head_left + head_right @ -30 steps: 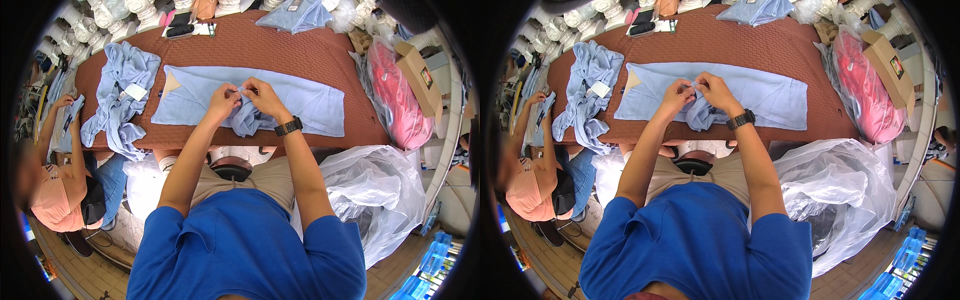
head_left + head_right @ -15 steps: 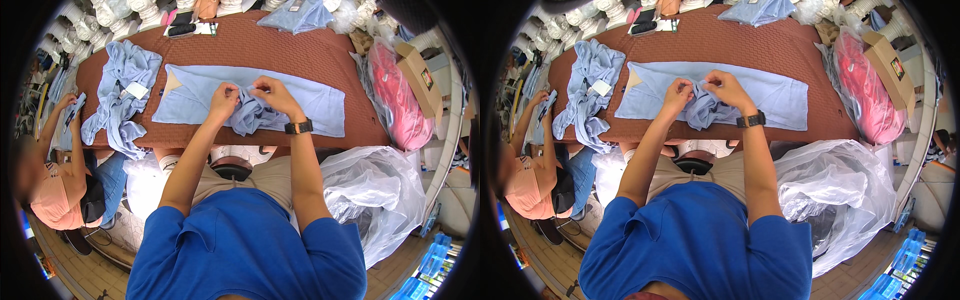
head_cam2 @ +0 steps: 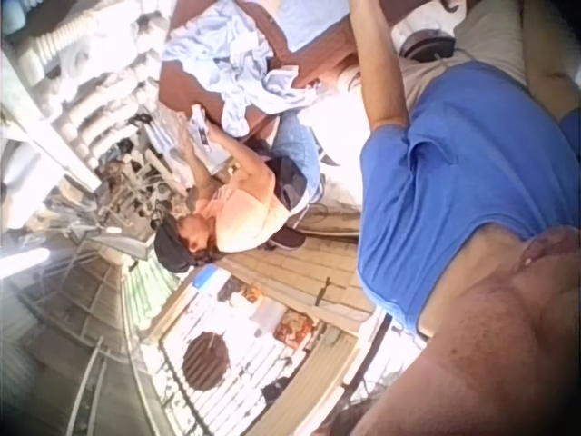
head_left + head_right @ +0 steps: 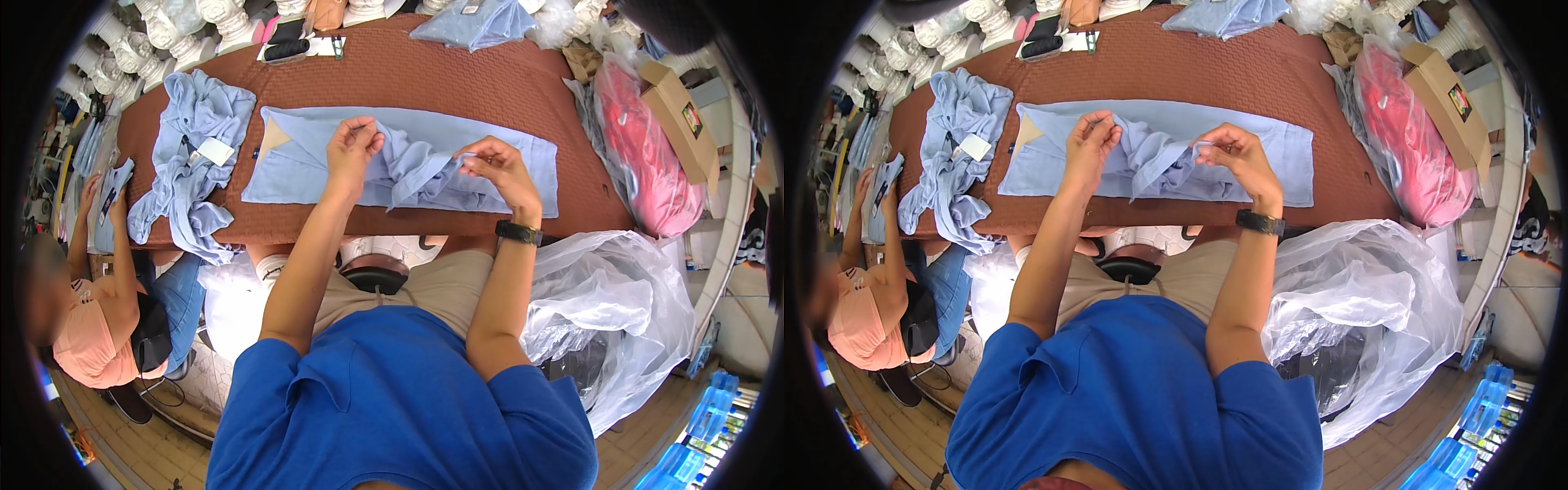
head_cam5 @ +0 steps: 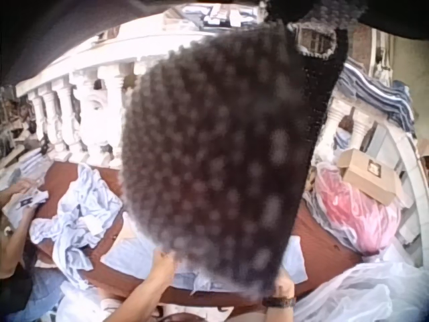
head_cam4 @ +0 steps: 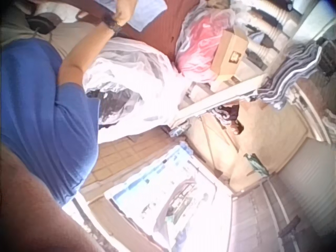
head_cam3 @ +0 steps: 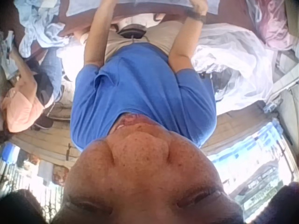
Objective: The person folds a light blue button-down shirt on a workstation. The person spreads the shirt flat, inserts a cardboard support and a plastic sheet, folds the sleeves and sides over the supports, and then places the folded shirt into a clear plastic bag.
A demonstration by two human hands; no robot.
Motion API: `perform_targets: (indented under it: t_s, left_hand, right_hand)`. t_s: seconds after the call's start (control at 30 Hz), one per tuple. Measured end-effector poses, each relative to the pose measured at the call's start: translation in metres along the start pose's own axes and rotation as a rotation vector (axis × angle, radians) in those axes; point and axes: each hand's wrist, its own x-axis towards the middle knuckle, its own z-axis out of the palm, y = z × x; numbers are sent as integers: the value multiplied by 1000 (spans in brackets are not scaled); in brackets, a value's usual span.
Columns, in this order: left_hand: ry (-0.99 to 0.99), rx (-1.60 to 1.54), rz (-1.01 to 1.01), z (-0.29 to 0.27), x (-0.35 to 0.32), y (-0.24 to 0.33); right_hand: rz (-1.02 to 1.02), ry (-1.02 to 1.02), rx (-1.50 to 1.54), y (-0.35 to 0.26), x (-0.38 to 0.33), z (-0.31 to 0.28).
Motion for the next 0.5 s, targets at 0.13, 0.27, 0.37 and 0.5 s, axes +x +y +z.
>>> perform_targets:
  t_s: [0.13,0.27,0.37,0.5]
  left_hand:
    - [29,-92,42,1,6,2]
    - [14,-168,51,-2,5,2]
    - [10,-202,45,-5,3,4]
    - [34,-246,72,-7,5,5]
  right_hand:
    - [-2,19,131,3,16,4]
    - [93,-62,241,17,23,11]
    - [48,-63,254,28,26,17]
    - [-216,5,482,27,17,4]
